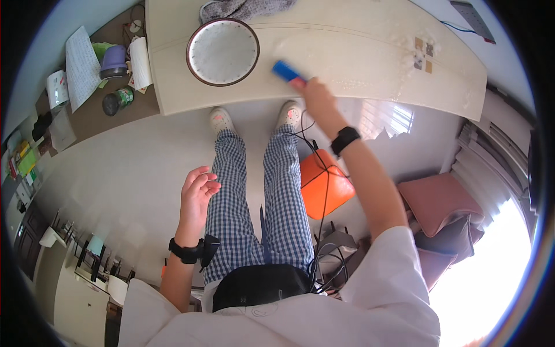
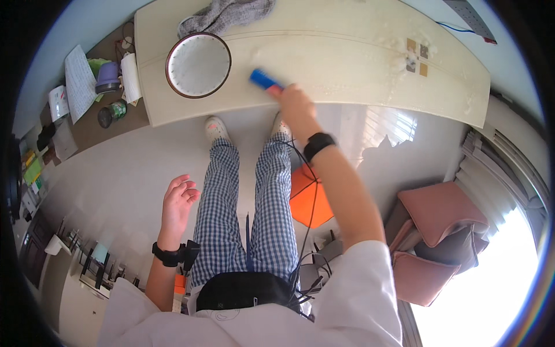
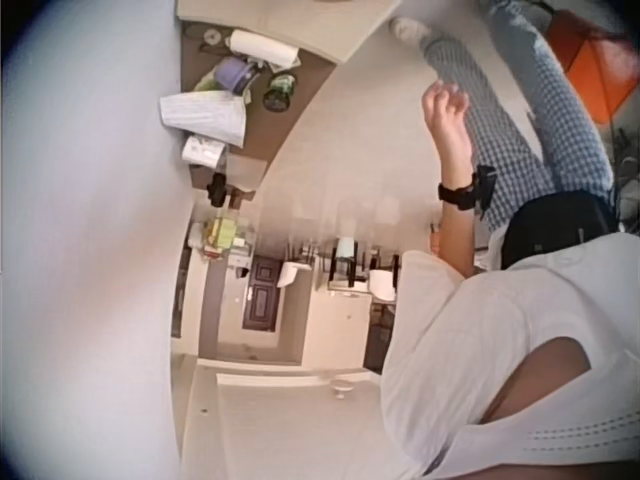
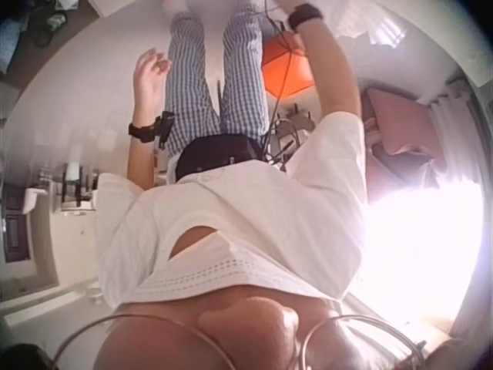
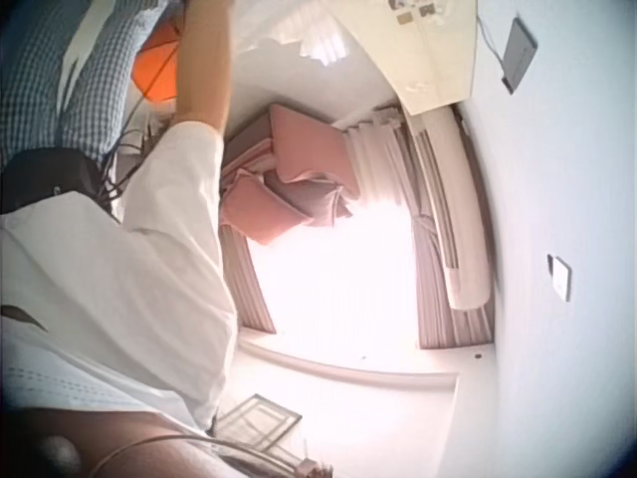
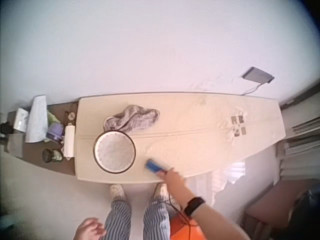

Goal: The person scrubs the surface of a light-colored desk using a blue brush, dipping it into a bowl of liquid and wiping the surface.

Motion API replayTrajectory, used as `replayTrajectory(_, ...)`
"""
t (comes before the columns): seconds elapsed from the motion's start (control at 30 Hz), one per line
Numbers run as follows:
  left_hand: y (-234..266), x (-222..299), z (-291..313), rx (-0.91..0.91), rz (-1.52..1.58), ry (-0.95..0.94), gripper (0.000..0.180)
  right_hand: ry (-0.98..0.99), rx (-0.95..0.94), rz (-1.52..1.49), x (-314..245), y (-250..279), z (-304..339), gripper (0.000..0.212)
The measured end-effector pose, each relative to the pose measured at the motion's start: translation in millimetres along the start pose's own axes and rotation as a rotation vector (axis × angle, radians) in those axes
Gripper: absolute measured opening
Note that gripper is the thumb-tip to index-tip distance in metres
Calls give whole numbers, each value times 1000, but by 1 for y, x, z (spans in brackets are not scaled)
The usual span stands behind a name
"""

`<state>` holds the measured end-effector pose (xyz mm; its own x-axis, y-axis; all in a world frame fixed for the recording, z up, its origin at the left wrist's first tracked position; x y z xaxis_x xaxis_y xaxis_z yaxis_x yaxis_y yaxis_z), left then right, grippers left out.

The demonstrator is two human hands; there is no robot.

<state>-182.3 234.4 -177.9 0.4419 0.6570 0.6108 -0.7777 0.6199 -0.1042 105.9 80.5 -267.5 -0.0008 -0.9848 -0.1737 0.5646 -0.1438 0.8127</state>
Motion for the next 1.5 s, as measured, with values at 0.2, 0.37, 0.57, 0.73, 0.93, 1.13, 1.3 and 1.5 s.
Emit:
replayTrajectory(0.2,-5,-5,-1,-27,24,-4,26,27,98,-106,18,-6,-29,54)
replayTrajectory(0.37,-13,-8,2,-49,12,6,25,-4,-58,-56,46,29,-61,57)
replayTrajectory(0.57,3,-7,2,1,-15,19,25,8,-7,143,8,-15,-3,59)
replayTrajectory(0.73,-5,1,-2,-9,10,-37,25,-321,-161,-346,50,25,-49,59)
replayTrajectory(0.93,1,-7,-3,-19,3,3,27,-97,-89,-14,30,5,-24,64)
replayTrajectory(1.13,-14,-13,-7,-33,5,45,26,-185,-60,-205,22,-19,-13,61)
replayTrajectory(1.3,-13,-6,-11,-18,6,28,26,-281,-156,-55,52,7,-23,63)
replayTrajectory(1.5,-12,-4,-12,11,-19,57,26,-224,-183,-12,13,-13,4,61)
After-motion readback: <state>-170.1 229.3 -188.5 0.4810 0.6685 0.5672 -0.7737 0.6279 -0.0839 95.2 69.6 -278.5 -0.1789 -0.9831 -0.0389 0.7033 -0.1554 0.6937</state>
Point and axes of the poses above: each hand's wrist, its own z-axis away from the middle knuckle, its own y-axis out of the back of the hand, x = y × z, the point moved 9 cm from there along -z, towards the middle knuckle, and after that the axes turned 10 degrees about -y, right-handed, at the moved point
